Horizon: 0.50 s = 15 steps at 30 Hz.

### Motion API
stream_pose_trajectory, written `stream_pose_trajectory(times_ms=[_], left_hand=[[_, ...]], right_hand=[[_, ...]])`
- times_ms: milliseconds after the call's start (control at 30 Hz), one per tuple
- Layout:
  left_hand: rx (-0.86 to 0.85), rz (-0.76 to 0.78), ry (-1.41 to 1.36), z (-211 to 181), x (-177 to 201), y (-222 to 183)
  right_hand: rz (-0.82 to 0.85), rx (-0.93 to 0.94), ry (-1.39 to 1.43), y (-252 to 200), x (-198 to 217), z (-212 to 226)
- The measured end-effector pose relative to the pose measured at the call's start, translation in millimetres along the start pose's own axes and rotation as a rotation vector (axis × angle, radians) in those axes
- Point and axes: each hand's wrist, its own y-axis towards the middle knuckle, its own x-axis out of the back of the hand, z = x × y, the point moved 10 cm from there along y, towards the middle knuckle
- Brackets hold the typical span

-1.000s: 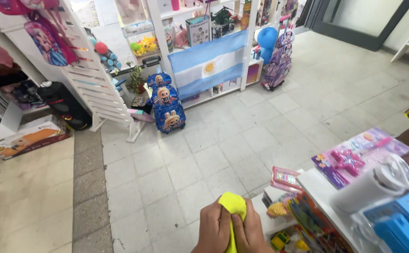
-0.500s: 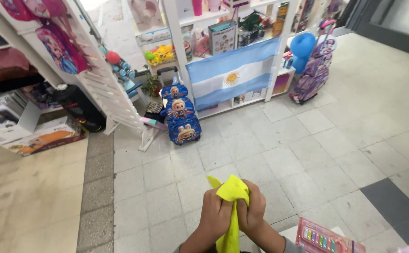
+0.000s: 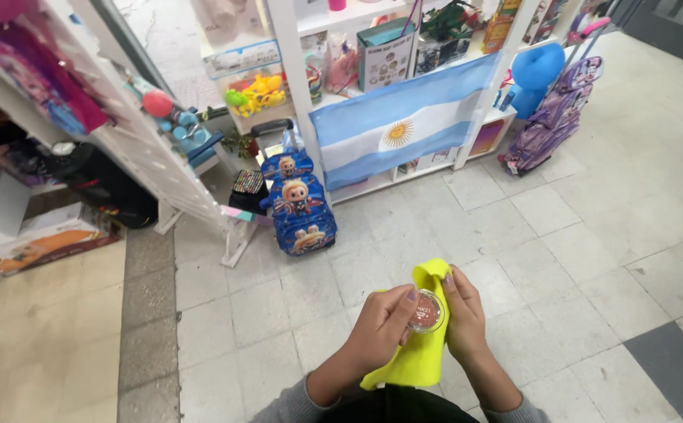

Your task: Wiping and cleaning various gift shop items with a yellow cloth.

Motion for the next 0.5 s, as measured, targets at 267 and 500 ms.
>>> stream_pose_trajectory(times_ms=[267, 500], left_hand=[[-0.065, 0.039, 0.05, 20, 40, 122], [-0.001, 0.212, -0.113, 41, 26, 211]], right_hand=[[-0.242, -0.166, 0.226, 78, 19, -5], [-0.172, 0.002, -0.006, 136, 43, -12]])
